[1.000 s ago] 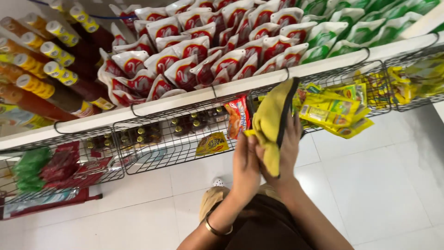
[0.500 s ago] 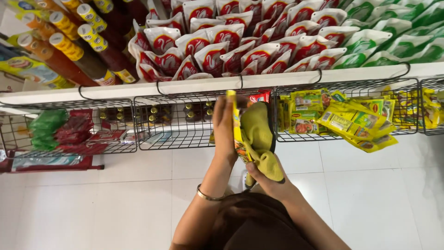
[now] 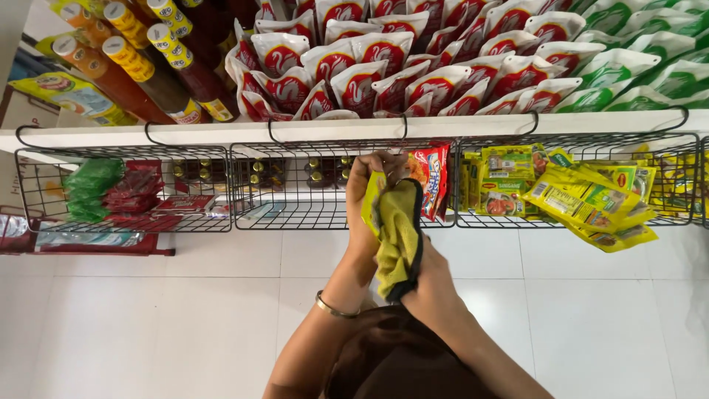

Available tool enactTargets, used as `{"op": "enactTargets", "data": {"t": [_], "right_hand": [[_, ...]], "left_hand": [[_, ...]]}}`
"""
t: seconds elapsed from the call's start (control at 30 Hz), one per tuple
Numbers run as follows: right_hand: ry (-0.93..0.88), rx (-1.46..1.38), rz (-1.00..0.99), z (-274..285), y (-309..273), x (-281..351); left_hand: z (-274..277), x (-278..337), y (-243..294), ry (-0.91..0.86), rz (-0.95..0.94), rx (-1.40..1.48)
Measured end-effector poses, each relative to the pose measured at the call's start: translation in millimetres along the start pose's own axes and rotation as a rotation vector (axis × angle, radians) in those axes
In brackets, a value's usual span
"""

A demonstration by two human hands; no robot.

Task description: The person is wiping seasoning packets with a cloth and organizing them in wire baskets on a grocery shelf.

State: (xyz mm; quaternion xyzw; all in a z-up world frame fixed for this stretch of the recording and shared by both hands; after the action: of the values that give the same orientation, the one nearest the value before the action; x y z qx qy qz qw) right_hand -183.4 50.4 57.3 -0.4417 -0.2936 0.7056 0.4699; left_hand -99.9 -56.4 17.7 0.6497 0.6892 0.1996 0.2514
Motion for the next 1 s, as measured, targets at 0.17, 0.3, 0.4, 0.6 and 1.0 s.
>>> {"op": "enactTargets", "data": {"t": [0.17,0.3,0.4,0.6,1.0], "right_hand": [[0.444,0.432,0.364,14.9,37.3,9.7],[0.556,0.419,0.556,33.5,43.2,0.6],[0.521,0.416,0.763,32.5,41.3,-1.1],[0.255,0.353,0.643,41.4,99.5,27.3],[0.818,0.638,-0.027,204.9,123.5,73.5]], "left_hand": [[0.8,1.1,6.9,0.126,0.363,-0.366],[-34.4,31.1,37.1,-0.110,0.669,-0.450],[1.6,22.8,19.6,-0.170,0.548,-0.722],[-0.1,-13.6,53.5,-0.289,0.181,-1.174],[64.2,16.2,-12.2,-0.773,0.343,-1.811]]}}
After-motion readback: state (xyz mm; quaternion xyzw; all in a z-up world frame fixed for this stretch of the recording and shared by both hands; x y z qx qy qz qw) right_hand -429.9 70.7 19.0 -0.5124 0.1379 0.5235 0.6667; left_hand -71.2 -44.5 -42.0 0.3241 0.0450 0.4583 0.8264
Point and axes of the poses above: each hand's wrist, its own x-axis away from the middle knuckle, its own z-axis out of the back of the hand, y = z × x, the point moved 5 cm from there along -x, towards the middle knuckle, and after that the axes turned 2 degrees about z, right-handed, at the moved point
